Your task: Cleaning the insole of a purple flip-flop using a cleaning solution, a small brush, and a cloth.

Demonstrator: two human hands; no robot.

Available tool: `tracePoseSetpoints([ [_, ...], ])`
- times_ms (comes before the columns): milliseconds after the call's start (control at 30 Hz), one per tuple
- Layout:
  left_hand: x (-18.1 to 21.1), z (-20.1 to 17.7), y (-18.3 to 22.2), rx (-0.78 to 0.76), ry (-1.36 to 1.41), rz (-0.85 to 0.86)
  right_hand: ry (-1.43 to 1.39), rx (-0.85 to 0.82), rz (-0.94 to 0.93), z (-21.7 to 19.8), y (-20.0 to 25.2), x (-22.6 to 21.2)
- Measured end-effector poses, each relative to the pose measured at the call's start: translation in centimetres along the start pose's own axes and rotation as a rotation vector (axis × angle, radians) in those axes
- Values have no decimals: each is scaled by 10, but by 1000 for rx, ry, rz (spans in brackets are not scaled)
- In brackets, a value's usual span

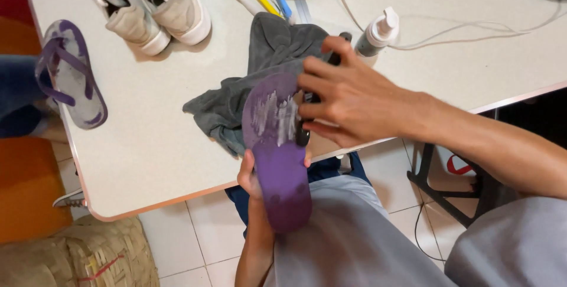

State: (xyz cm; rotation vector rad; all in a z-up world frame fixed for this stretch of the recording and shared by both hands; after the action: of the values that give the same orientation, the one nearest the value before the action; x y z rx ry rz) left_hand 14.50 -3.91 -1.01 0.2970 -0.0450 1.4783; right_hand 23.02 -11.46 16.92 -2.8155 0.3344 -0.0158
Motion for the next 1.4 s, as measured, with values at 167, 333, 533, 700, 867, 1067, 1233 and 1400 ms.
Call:
tracePoseSetpoints([
  [167,9,23,2,-191,-56,40,247,31,76,1,-1,18],
  [333,4,4,14,-150,4,-69,101,20,-15,6,-6,-6],
  [533,12,14,16,-133,5,28,148,92,-67,-10,-11,-26],
  [700,6,27,22,-214,-84,7,273,42,18,-5,-3,-2],
  [867,13,32,21,-149,-36,91,66,67,18,-4,-2,0],
  [1067,2,12,26,-64,0,16,-108,31,-10,-1,1,-14],
  [1233,2,22,21,-118,-49,-2,74,69,37,-9,4,0],
  [1400,8,18,22,-77,-9,36,-94,42,23,2,7,3],
])
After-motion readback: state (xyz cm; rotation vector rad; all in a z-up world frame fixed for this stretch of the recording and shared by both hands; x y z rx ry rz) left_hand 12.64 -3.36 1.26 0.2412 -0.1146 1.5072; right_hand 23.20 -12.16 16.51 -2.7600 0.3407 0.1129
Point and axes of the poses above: each hand's wrist, its own y-axis away from the middle knuckle, its own z-axis out of the palm, x = y × z, the point moved 10 cm from there along -y, towards the middle knuckle, and after that the axes turned 1 degree about -y, right-handed, at the moved point
